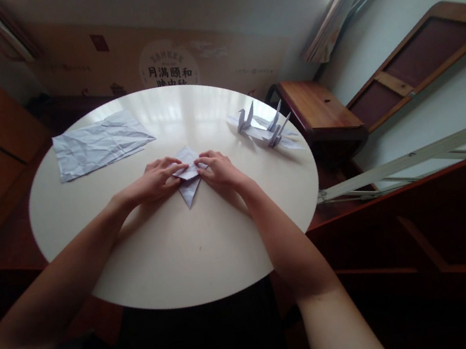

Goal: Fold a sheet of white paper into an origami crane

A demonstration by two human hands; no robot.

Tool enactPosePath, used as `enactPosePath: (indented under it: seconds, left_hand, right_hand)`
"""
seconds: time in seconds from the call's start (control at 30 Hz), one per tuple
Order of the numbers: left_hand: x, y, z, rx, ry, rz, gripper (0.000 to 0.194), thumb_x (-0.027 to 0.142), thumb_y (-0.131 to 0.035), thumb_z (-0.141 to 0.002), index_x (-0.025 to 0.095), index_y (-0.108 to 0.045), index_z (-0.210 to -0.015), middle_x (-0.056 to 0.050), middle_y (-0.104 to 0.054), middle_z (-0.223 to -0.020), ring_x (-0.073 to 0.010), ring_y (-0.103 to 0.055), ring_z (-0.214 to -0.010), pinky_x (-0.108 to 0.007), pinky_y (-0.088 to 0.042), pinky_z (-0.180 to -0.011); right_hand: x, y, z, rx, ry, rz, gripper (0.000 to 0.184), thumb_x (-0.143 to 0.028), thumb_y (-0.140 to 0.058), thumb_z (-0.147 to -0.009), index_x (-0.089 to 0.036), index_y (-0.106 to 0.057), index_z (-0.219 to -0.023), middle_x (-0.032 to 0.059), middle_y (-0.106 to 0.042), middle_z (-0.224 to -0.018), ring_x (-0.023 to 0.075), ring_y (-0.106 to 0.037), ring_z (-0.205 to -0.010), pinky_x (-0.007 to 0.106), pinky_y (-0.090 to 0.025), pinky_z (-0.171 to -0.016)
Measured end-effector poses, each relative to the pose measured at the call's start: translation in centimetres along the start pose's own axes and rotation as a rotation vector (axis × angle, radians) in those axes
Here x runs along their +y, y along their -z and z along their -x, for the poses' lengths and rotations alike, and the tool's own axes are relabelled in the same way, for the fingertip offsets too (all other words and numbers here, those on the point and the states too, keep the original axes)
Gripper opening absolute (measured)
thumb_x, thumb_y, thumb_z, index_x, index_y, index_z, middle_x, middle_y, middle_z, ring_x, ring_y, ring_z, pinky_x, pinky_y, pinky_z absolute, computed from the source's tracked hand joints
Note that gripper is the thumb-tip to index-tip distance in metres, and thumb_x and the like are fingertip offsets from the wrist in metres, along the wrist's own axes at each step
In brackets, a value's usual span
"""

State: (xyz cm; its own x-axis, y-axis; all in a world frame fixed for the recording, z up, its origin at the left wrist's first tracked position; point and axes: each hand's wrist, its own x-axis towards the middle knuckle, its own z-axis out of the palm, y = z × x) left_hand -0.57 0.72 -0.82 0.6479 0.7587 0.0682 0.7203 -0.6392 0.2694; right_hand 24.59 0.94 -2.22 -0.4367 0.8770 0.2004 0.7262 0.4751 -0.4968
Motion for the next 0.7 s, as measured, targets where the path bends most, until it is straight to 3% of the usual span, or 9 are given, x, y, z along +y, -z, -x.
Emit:
enactPosePath:
  seconds: [0.7]
  left_hand:
    - [0.76, 0.75, 0.13, -0.031, -0.001, -0.005, 0.049, 0.042, -0.045, -0.103, 0.028, -0.053, -0.149, -0.009, -0.049, -0.146, -0.0303, -0.047, -0.133, -0.044, -0.028, -0.117]
  right_hand:
    - [0.58, -0.11, 0.07, 0.038, 0.030, -0.041, 0.037, -0.036, -0.062, -0.091, -0.024, -0.073, -0.124, 0.0115, -0.062, -0.133, 0.0315, -0.057, -0.126, 0.052, -0.042, -0.114]
